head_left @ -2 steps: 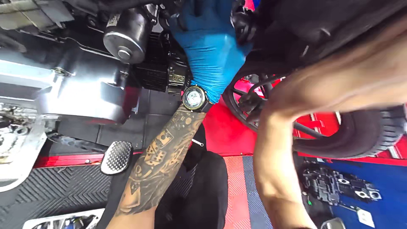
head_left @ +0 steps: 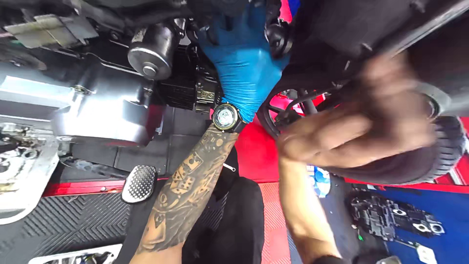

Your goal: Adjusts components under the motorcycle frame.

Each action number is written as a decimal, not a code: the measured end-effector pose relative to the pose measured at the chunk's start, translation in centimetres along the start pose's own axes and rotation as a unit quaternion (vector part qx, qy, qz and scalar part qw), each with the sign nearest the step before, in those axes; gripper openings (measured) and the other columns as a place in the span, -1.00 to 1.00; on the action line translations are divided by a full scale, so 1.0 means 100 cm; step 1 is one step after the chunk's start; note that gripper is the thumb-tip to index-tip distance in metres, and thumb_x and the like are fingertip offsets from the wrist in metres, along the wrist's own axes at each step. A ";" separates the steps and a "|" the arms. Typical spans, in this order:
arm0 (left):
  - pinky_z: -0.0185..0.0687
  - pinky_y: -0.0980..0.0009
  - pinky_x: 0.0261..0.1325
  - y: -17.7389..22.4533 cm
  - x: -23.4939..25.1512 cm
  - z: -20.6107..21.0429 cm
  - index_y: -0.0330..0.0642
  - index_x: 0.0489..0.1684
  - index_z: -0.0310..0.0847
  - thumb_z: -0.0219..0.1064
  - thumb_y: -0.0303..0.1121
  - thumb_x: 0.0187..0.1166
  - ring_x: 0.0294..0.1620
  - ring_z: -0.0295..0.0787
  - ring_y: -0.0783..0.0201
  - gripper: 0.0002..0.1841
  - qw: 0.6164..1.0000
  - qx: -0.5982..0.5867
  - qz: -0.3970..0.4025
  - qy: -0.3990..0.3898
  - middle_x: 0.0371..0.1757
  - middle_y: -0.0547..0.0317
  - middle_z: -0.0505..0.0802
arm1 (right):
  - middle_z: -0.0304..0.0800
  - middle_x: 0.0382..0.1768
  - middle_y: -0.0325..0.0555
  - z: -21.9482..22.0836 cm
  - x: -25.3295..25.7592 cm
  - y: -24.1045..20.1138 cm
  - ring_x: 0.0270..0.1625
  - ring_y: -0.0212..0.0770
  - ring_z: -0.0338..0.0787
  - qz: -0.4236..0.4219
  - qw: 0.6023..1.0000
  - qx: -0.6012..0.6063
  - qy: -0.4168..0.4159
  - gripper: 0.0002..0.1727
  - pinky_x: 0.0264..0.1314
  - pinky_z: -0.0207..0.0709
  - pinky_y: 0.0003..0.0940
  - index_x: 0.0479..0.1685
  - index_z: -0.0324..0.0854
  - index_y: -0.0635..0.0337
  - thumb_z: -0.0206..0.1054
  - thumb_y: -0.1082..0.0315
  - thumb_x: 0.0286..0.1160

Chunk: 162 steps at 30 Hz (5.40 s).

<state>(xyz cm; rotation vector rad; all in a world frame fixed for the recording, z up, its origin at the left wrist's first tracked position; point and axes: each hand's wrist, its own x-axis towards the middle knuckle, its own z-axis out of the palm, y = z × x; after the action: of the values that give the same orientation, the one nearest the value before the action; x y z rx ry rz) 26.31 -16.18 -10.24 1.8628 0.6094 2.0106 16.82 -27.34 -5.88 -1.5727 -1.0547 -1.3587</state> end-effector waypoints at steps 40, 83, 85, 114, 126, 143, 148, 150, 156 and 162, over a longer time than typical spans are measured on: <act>0.28 -0.21 0.36 0.000 0.032 -0.043 -0.06 0.08 0.90 0.54 0.02 0.23 0.24 0.68 -0.19 -0.51 0.984 -0.023 -0.038 -0.175 0.13 -0.06 0.88 | 0.83 -0.43 -0.14 0.087 0.003 0.016 -0.29 -0.32 0.87 0.365 0.919 0.075 0.128 -0.86 -0.12 0.79 -0.34 -0.28 0.71 0.32 0.30 0.52 0.66; 0.55 0.13 0.46 0.003 0.066 -0.095 -0.25 0.26 0.72 0.39 -0.01 0.63 0.39 0.71 0.08 -0.52 0.899 0.093 0.302 -0.303 0.27 -0.13 0.80 | 0.87 0.23 -0.08 0.063 -0.087 0.056 0.17 -0.25 0.89 0.450 0.838 0.307 0.040 -0.52 0.25 0.80 -0.23 0.43 0.61 0.25 0.38 0.41 0.48; 0.51 0.10 0.47 0.010 0.062 -0.092 -0.26 0.27 0.73 0.31 0.00 0.69 0.41 0.70 0.01 -0.51 0.904 0.111 0.295 -0.289 0.28 -0.19 0.80 | 0.86 0.25 -0.04 0.059 -0.084 0.053 0.19 -0.22 0.89 0.438 0.845 0.305 0.035 -0.49 0.28 0.78 -0.20 0.45 0.60 0.28 0.37 0.46 0.45; 0.32 0.62 -0.66 0.032 0.079 -0.070 -0.02 -0.25 0.45 -0.02 -0.48 0.82 -0.73 0.30 0.52 -0.78 0.803 -0.293 -0.153 -0.496 -0.57 0.40 0.59 | 0.79 0.42 -0.10 0.058 -0.064 0.045 0.51 -0.07 0.67 0.326 0.909 0.257 0.040 -0.44 0.53 0.46 -0.11 0.29 0.81 0.16 0.22 0.60 0.23; 0.38 0.61 -0.65 -0.013 0.077 -0.059 -0.19 -0.05 0.57 0.21 -0.42 0.74 -0.63 0.44 0.53 -0.93 0.790 -0.363 0.040 -0.492 -0.45 0.34 0.67 | 0.85 0.30 0.05 0.070 -0.062 0.039 0.43 0.03 0.73 0.312 0.911 0.245 0.109 -0.49 0.53 0.50 -0.14 0.13 0.85 0.30 0.22 0.62 0.11; 0.54 0.51 -0.62 0.040 0.084 -0.082 -0.11 -0.13 0.53 0.23 -0.44 0.71 -0.67 0.50 0.44 -0.98 0.813 -0.235 -0.119 -0.519 -0.49 0.32 0.69 | 0.62 0.52 0.20 0.070 -0.071 0.044 0.58 0.16 0.58 0.254 0.965 0.018 -0.063 0.03 0.60 0.42 0.06 0.57 0.49 0.35 0.44 -0.33 0.22; 0.80 0.40 -0.39 0.041 0.082 -0.112 -0.17 0.11 0.55 0.21 -0.30 0.78 -0.51 0.74 0.38 -0.83 0.849 -0.225 -0.117 -0.463 -0.33 0.29 0.78 | 0.74 0.22 0.24 0.050 -0.040 0.047 0.30 0.25 0.70 0.222 0.954 -0.108 -0.168 0.06 0.21 0.53 0.15 0.30 0.63 0.29 0.31 -0.59 0.13; 0.86 0.40 -0.17 0.027 0.078 -0.117 -0.35 0.31 0.57 0.33 -0.36 0.71 -0.27 0.85 0.36 -0.67 0.908 -0.205 -0.078 -0.357 -0.08 0.13 0.86 | 0.71 0.26 0.34 0.050 -0.029 0.049 0.35 0.34 0.67 0.213 0.945 -0.135 -0.210 0.07 0.17 0.55 0.22 0.24 0.65 0.35 0.27 -0.58 0.17; 0.31 0.25 0.69 0.023 0.044 -0.100 -0.38 0.54 0.44 0.63 0.18 0.21 0.57 0.51 0.06 -0.03 0.957 -0.031 -0.003 -0.290 0.44 -0.19 0.66 | 0.73 0.17 0.41 0.039 -0.010 0.038 0.07 0.36 0.82 0.304 0.889 -0.155 -0.306 -0.29 -0.11 0.62 0.22 0.37 0.57 0.40 0.34 -0.04 0.40; 0.33 0.00 0.64 0.022 0.045 -0.083 -0.16 0.61 0.51 0.52 0.55 -0.06 0.63 0.43 -0.11 0.19 0.954 0.058 -0.041 -0.290 0.62 -0.18 0.55 | 0.82 -0.01 0.37 0.047 -0.015 0.046 -0.02 0.34 0.85 0.273 0.878 -0.228 -0.320 -0.19 -0.06 0.61 0.26 0.23 0.61 0.47 0.40 -0.16 0.25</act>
<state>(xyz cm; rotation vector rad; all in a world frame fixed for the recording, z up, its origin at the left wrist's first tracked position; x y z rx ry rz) 17.78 -16.42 -5.67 2.3056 0.6232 1.2919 22.60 -24.66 -8.11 -2.5455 -0.5539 -0.7184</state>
